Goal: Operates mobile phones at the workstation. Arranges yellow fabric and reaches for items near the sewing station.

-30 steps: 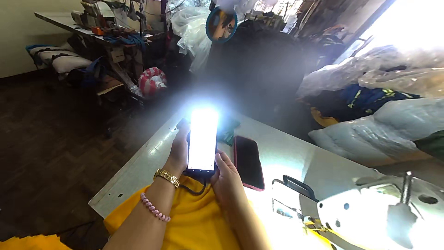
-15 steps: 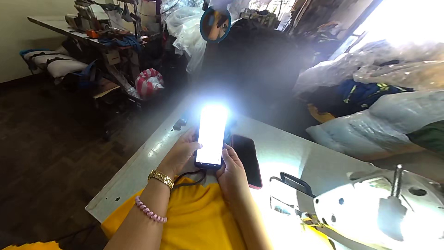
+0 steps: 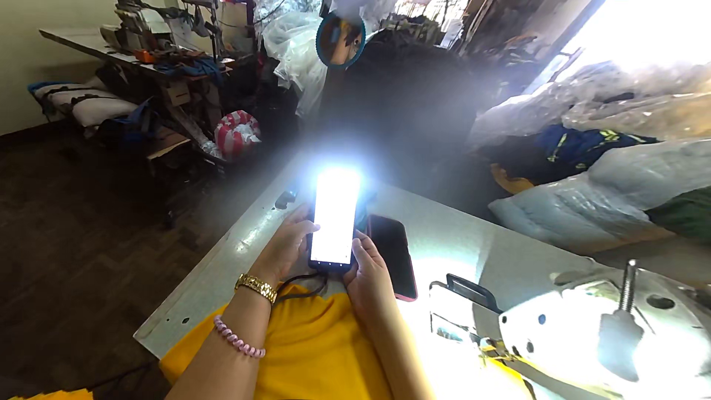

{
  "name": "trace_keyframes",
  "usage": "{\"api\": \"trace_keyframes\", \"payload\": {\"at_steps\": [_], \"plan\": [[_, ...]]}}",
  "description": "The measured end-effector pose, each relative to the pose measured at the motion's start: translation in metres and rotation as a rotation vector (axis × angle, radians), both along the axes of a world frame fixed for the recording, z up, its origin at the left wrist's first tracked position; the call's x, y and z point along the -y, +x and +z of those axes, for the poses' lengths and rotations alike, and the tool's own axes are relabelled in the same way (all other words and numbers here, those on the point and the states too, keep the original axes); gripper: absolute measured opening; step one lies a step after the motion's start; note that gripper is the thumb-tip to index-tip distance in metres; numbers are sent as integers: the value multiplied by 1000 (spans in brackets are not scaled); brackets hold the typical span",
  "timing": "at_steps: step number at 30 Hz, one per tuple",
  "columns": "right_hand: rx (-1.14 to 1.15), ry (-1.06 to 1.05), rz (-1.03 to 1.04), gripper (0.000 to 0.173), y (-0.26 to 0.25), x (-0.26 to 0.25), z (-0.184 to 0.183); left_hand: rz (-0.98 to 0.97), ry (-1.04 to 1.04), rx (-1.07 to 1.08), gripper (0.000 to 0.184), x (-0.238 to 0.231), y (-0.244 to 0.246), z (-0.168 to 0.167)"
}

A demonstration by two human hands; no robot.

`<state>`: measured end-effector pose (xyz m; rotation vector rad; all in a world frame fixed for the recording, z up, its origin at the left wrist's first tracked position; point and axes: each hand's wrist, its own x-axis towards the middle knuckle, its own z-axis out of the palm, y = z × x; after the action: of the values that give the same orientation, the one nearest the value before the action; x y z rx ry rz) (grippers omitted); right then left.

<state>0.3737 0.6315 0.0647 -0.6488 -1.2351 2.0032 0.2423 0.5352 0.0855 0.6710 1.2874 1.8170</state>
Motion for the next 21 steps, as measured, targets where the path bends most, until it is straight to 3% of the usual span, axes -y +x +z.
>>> {"api": "trace_keyframes", "payload": {"at_steps": [21], "plan": [[2,-8,10,32,0,-1,0,-12,8,36,52,0,0,-1]]}}
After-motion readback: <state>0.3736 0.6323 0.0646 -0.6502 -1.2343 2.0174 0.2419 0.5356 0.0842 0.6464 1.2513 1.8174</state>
